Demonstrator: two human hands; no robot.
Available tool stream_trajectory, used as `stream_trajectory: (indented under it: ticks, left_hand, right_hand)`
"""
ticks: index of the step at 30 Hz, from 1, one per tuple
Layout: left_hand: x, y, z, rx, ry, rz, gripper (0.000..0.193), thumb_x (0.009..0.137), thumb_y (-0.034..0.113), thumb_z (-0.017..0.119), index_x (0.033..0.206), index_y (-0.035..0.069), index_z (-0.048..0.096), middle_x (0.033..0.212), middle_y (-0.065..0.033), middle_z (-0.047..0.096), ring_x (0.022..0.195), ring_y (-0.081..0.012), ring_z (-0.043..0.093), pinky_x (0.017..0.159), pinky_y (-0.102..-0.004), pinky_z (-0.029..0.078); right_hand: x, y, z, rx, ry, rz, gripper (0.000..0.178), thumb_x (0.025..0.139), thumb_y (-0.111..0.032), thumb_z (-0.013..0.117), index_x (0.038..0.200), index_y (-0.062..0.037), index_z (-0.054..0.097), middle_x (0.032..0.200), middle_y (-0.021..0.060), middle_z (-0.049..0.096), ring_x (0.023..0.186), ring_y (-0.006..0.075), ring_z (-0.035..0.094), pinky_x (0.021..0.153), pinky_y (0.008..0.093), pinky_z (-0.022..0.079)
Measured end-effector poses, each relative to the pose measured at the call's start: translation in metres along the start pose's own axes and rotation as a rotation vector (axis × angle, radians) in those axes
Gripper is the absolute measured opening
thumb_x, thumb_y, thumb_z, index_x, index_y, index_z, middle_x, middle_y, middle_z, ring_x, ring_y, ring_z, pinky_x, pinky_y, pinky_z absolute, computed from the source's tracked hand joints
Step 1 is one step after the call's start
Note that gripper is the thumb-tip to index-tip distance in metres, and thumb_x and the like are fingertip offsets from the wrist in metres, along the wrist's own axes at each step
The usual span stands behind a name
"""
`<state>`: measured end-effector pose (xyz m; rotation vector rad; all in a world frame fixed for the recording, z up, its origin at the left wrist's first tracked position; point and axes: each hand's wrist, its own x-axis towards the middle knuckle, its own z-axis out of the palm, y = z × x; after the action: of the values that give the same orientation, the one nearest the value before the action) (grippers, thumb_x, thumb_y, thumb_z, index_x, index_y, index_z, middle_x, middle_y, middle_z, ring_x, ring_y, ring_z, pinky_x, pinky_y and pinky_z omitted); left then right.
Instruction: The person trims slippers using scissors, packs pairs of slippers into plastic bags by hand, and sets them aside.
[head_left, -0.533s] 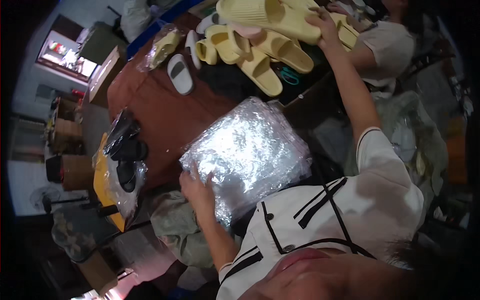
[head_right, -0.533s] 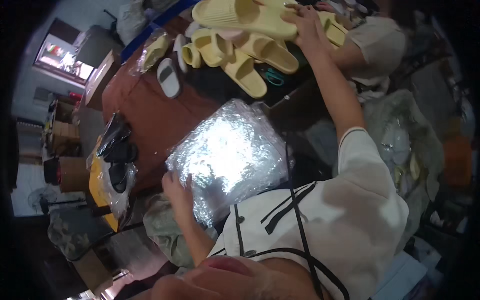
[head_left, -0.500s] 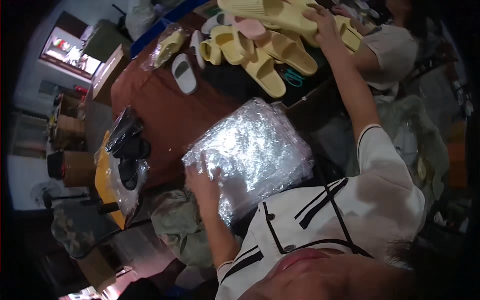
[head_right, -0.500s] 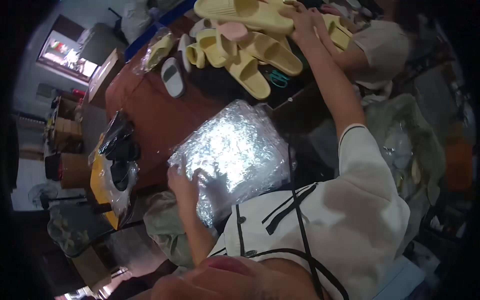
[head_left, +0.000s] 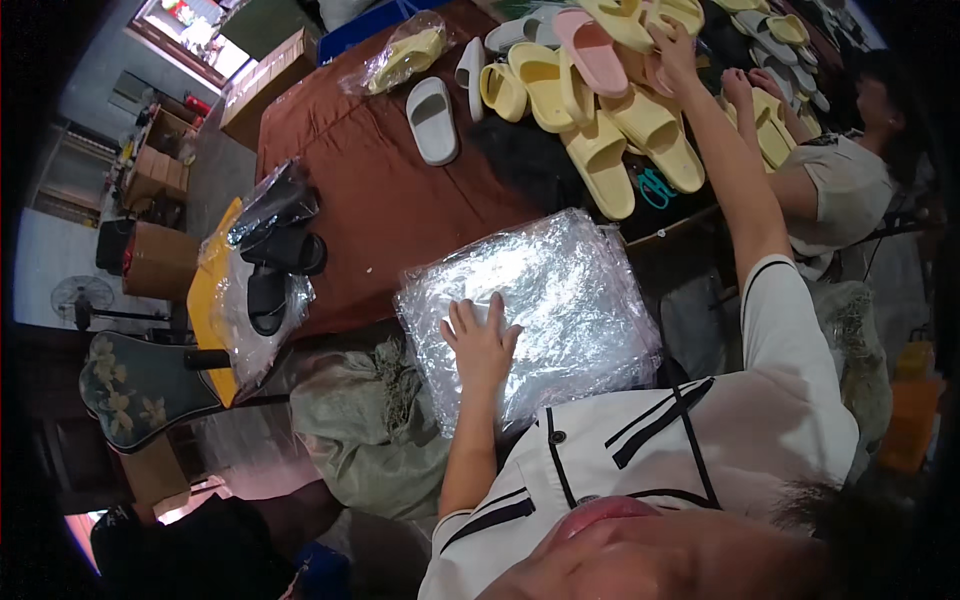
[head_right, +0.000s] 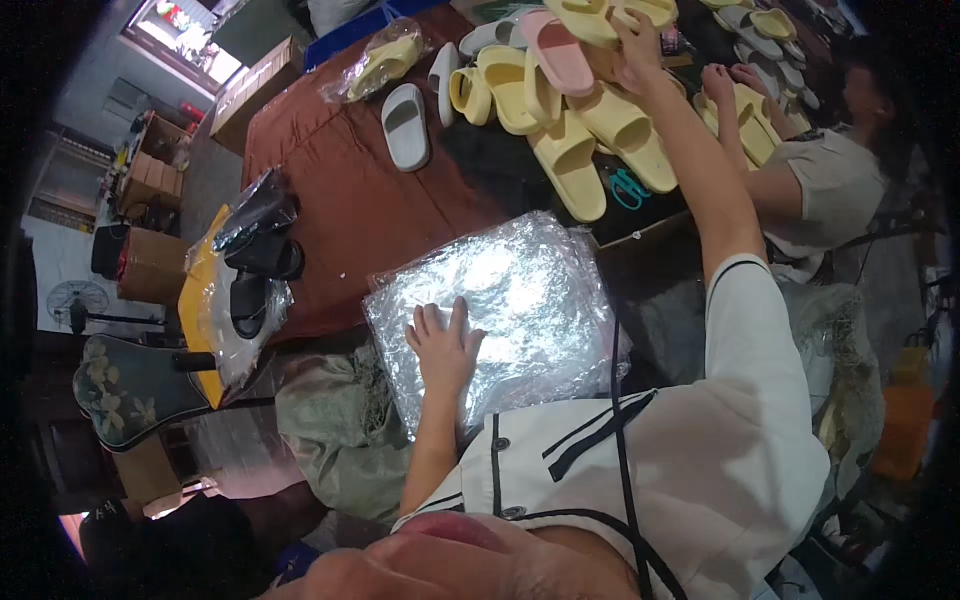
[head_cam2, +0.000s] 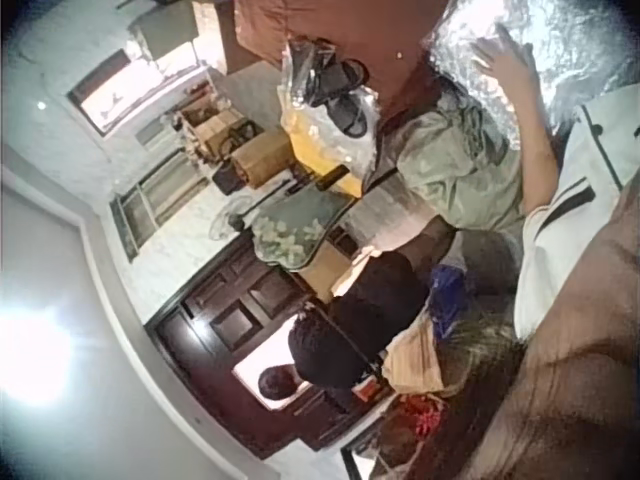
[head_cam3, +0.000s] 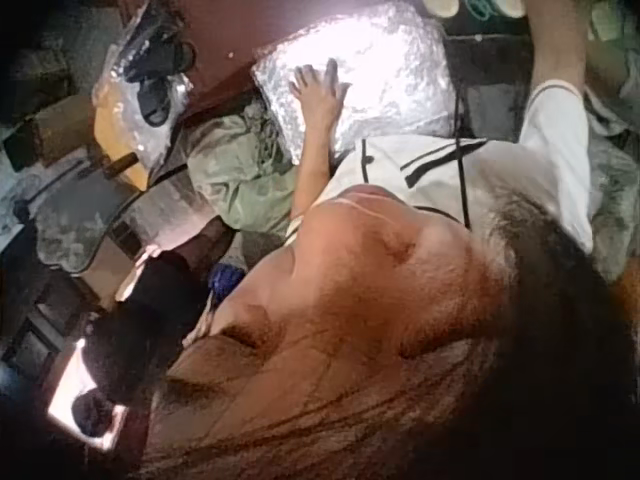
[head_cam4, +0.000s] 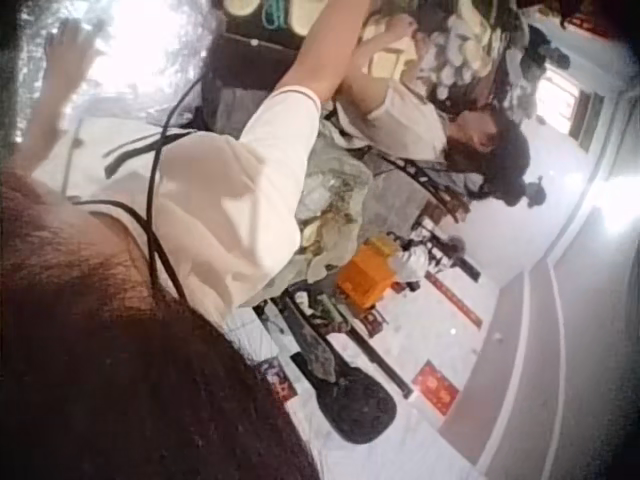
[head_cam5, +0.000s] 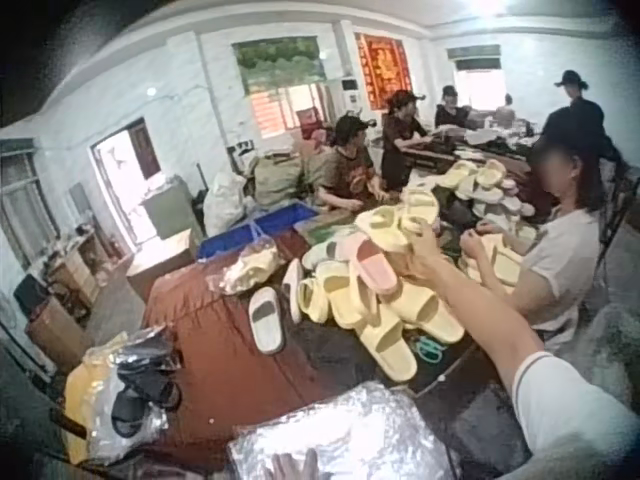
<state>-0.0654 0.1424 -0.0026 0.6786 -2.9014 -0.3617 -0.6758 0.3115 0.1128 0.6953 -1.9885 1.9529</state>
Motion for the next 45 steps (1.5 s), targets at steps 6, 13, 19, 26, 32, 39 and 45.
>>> stream_trajectory:
  ticks: [6, 13, 19, 26, 32, 39, 45]
  left_hand:
    - [0.0, -0.011, -0.001, -0.005, -0.009, 0.0, 0.062, 0.093, 0.043, 0.065, 0.148, 0.019, 0.051, 0.144, -0.0298, 0.041, 0.142, -0.0504, 0.029, 0.114, -0.0682, 0.018]
    - [0.002, -0.024, -0.003, -0.083, -0.027, -0.012, 0.063, 0.093, 0.042, 0.065, 0.15, 0.019, 0.05, 0.143, -0.0332, 0.042, 0.143, -0.0517, 0.029, 0.114, -0.0691, 0.018]
    - [0.006, -0.035, 0.001, -0.135, -0.003, -0.045, 0.063, 0.091, 0.044, 0.069, 0.148, 0.022, 0.053, 0.143, -0.03, 0.045, 0.143, -0.0509, 0.031, 0.112, -0.0699, 0.023]
    - [0.011, -0.041, 0.018, -0.153, 0.007, -0.009, 0.062, 0.091, 0.048, 0.064, 0.148, 0.027, 0.053, 0.143, -0.028, 0.046, 0.141, -0.0495, 0.036, 0.109, -0.0707, 0.025]
    - [0.001, -0.051, 0.023, -0.082, -0.013, -0.077, 0.054, 0.095, 0.044, 0.054, 0.146, 0.027, 0.055, 0.137, -0.0266, 0.052, 0.132, -0.0484, 0.048, 0.105, -0.0684, 0.032]
    - [0.003, -0.048, 0.014, -0.127, -0.002, -0.048, 0.055, 0.094, 0.042, 0.056, 0.147, 0.027, 0.054, 0.139, -0.0259, 0.051, 0.132, -0.0487, 0.048, 0.105, -0.0689, 0.032]
    - [0.003, -0.045, 0.012, -0.147, -0.024, -0.04, 0.057, 0.091, 0.039, 0.06, 0.146, 0.026, 0.054, 0.142, -0.0249, 0.047, 0.14, -0.0485, 0.038, 0.11, -0.0688, 0.027]
  right_hand:
    - [-0.037, -0.025, -0.009, -0.191, -0.01, 0.152, 0.06, 0.095, -0.032, 0.07, 0.147, -0.0119, 0.049, 0.114, 0.011, 0.069, 0.091, 0.0178, 0.067, 0.077, 0.0337, 0.054]
    - [-0.068, -0.075, 0.056, -0.998, 0.026, -0.347, 0.043, 0.094, -0.024, 0.065, 0.136, -0.0192, 0.06, 0.092, 0.0096, 0.07, 0.083, 0.0263, 0.069, 0.076, 0.0402, 0.054]
    - [-0.064, -0.082, 0.232, -0.662, -0.34, -0.862, 0.043, 0.083, -0.005, 0.072, 0.125, -0.0109, 0.067, 0.1, 0.0114, 0.068, 0.092, 0.0289, 0.065, 0.085, 0.0386, 0.052]
    - [-0.064, 0.036, 0.473, -0.83, -0.837, -0.529, 0.051, 0.081, -0.023, 0.072, 0.132, -0.0287, 0.067, 0.155, 0.0295, 0.029, 0.136, 0.0486, 0.043, 0.114, 0.0484, 0.041]
    - [-0.109, 0.098, 0.599, -0.901, -0.805, -0.179, 0.054, 0.085, -0.012, 0.062, 0.138, -0.0165, 0.062, 0.166, 0.0169, 0.02, 0.131, 0.047, 0.05, 0.106, 0.05, 0.048]
    - [-0.012, 0.128, 0.597, -0.798, -0.555, -0.976, 0.029, 0.086, -0.007, 0.063, 0.114, -0.0017, 0.066, 0.115, 0.0153, 0.069, 0.105, 0.0297, 0.068, 0.085, 0.0428, 0.056]
    - [0.031, 0.023, 0.559, -0.3, -0.327, -0.77, 0.031, 0.089, -0.021, 0.059, 0.11, -0.0012, 0.071, 0.127, 0.0228, 0.064, 0.111, 0.0409, 0.064, 0.098, 0.0451, 0.051]
